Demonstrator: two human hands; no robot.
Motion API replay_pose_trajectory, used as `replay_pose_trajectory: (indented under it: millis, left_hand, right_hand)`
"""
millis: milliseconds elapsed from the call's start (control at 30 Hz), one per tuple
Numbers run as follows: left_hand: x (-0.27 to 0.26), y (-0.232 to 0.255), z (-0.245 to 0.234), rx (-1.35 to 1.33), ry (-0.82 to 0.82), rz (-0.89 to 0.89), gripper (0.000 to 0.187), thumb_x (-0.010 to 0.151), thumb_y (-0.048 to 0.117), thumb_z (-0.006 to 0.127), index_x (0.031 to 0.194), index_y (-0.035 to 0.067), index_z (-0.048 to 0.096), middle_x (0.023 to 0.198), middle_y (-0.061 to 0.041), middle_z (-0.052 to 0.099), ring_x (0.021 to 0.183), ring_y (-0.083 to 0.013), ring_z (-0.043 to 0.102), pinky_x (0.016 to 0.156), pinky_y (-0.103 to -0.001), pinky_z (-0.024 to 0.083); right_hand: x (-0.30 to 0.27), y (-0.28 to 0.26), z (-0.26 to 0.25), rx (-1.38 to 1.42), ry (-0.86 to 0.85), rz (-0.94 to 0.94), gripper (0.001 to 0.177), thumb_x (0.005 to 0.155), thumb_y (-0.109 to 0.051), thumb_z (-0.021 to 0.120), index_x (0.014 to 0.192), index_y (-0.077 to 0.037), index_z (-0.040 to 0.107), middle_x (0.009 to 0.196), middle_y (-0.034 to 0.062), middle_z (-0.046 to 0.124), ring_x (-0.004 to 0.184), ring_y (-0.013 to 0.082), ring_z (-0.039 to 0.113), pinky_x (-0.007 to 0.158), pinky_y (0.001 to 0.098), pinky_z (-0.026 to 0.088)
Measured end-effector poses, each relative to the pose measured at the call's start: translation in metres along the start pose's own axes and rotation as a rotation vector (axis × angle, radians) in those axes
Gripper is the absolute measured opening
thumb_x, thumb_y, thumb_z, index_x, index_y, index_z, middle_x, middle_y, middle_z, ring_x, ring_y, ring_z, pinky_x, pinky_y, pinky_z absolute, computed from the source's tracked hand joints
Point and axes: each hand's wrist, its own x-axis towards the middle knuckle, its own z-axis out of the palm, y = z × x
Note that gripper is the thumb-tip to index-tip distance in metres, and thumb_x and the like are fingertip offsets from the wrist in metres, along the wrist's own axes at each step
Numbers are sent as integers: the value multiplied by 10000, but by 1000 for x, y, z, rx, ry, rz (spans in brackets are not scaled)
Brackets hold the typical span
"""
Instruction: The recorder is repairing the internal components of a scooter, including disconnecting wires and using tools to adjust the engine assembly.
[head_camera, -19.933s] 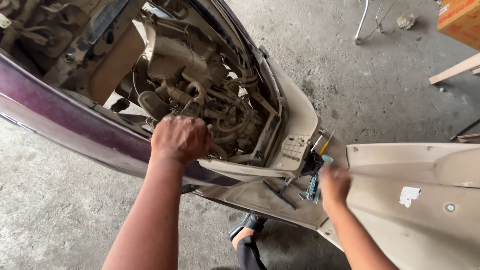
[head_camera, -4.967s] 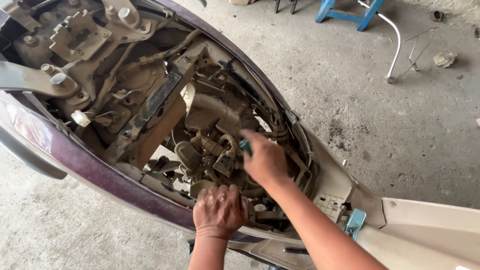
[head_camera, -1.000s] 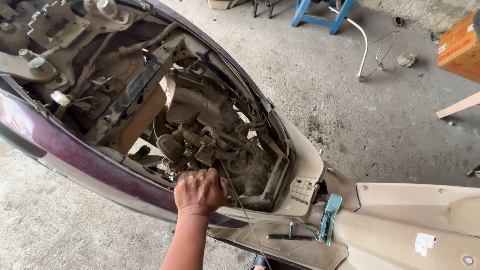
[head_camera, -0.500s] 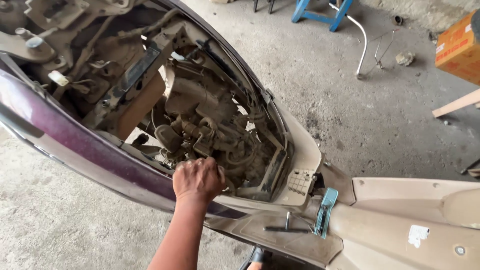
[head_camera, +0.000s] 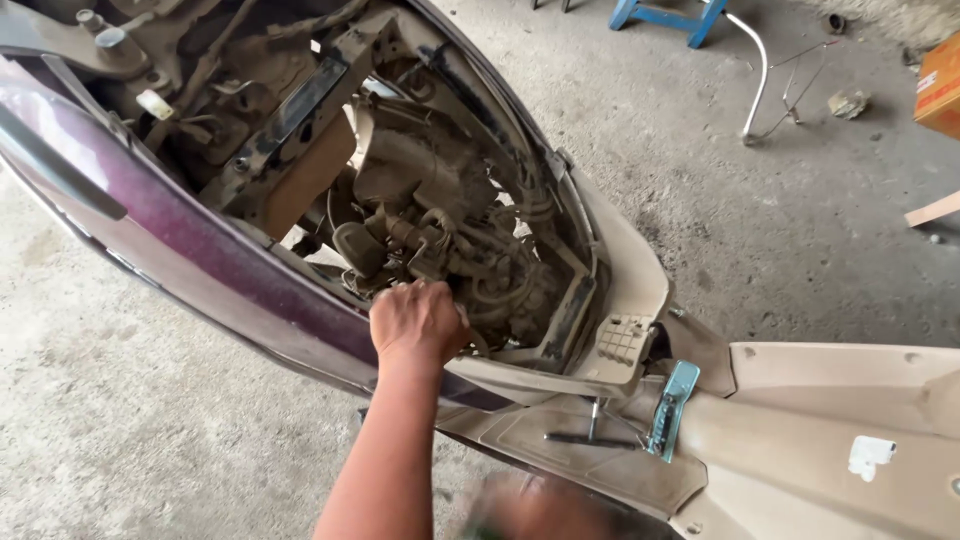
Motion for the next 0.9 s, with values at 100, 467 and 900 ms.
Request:
replay_pose_trajectory:
  millis: [100, 467, 900]
  left_hand:
    - [2, 1, 3, -4, 2, 8, 242, 911, 197, 541, 800, 179, 754, 827, -71, 763, 793, -203, 756, 699, -342, 564]
    - [8, 4, 2, 47, -21, -32, 235, 926, 217, 567, 840, 184, 784, 901, -82, 776, 890, -211, 748, 746, -341, 557]
    - [12, 3, 10, 64, -25, -28, 230, 961, 249, 580, 877, 162, 775, 914, -74, 766, 897, -237, 741, 766, -365, 552]
  right_hand:
    - [113, -2, -65, 19, 17, -19, 175, 968, -191, 632, 901, -74, 743, 884, 87, 784, 778, 148, 755, 741, 324, 644]
    - [221, 137, -71, -889, -55, 151, 162, 838, -204, 761, 984, -139, 735, 979, 131, 717, 794, 315, 713, 658, 452, 563]
    - [212, 135, -29, -848, -264, 322, 433, 765, -149, 789, 1181, -97, 682, 1141, 141, 693, 1042, 339, 691, 882, 458, 563]
